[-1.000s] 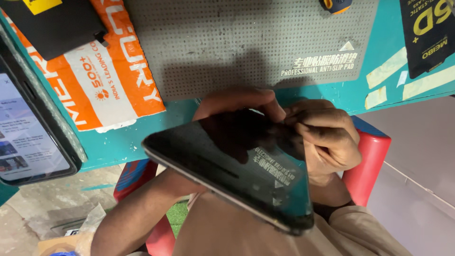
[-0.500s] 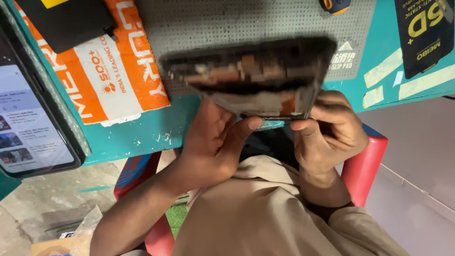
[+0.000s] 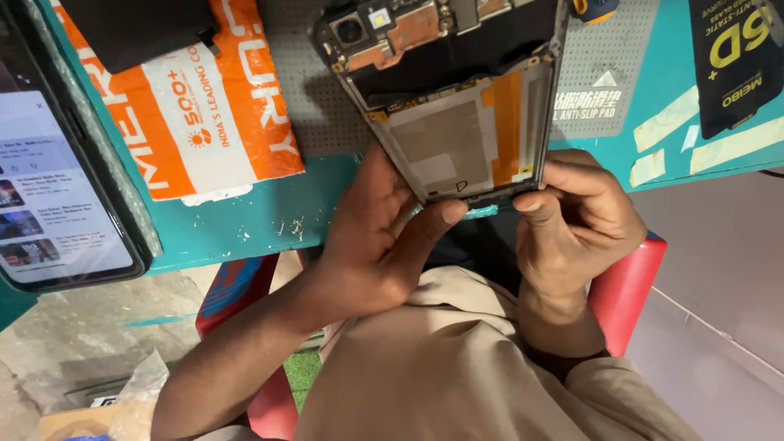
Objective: The person reassembles a smartphone by aligning the internal components and closing the casing. They then use a metal prying tool to separate the screen from the frame and handle a screen protector package.
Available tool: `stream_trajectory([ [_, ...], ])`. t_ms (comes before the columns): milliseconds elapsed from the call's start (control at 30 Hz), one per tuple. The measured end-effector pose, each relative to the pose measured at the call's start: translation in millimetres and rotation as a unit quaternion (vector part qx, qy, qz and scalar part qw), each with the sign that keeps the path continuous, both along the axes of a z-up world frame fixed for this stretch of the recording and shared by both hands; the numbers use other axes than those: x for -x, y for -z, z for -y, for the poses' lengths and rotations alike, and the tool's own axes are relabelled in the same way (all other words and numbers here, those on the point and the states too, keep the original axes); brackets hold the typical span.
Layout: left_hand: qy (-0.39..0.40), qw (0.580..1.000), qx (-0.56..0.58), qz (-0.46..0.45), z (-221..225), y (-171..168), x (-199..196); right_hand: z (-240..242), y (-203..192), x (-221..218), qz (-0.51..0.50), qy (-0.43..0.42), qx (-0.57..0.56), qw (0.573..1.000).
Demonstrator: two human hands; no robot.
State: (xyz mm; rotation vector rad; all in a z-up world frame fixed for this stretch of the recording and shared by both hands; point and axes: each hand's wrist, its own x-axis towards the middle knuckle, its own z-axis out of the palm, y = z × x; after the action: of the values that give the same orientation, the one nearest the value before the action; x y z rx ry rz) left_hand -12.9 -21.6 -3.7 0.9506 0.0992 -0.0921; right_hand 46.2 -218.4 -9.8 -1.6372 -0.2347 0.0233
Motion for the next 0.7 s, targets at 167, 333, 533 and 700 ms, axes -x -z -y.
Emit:
stream_trajectory([
  [167,0.003,1.000,0.001,0.008,-1,0,0,0,-2,-1,-0.007,-0.006,-0.005,1.000],
  [333,0.005,1.000,0.011,-0.004,-3,-3,-3,1,-3,-5,-0.036,-0.012,-0.033,0.999],
  [533,0.007,1.000,0.015,-0.013,-6,-8,-6,11,-5,-11,-0.089,-0.028,-0.067,0.993],
  [700,0.005,0.999,0.051,0.004,-8,-8,-7,10,-9,-17,-0.120,-0.051,-0.092,0.987],
])
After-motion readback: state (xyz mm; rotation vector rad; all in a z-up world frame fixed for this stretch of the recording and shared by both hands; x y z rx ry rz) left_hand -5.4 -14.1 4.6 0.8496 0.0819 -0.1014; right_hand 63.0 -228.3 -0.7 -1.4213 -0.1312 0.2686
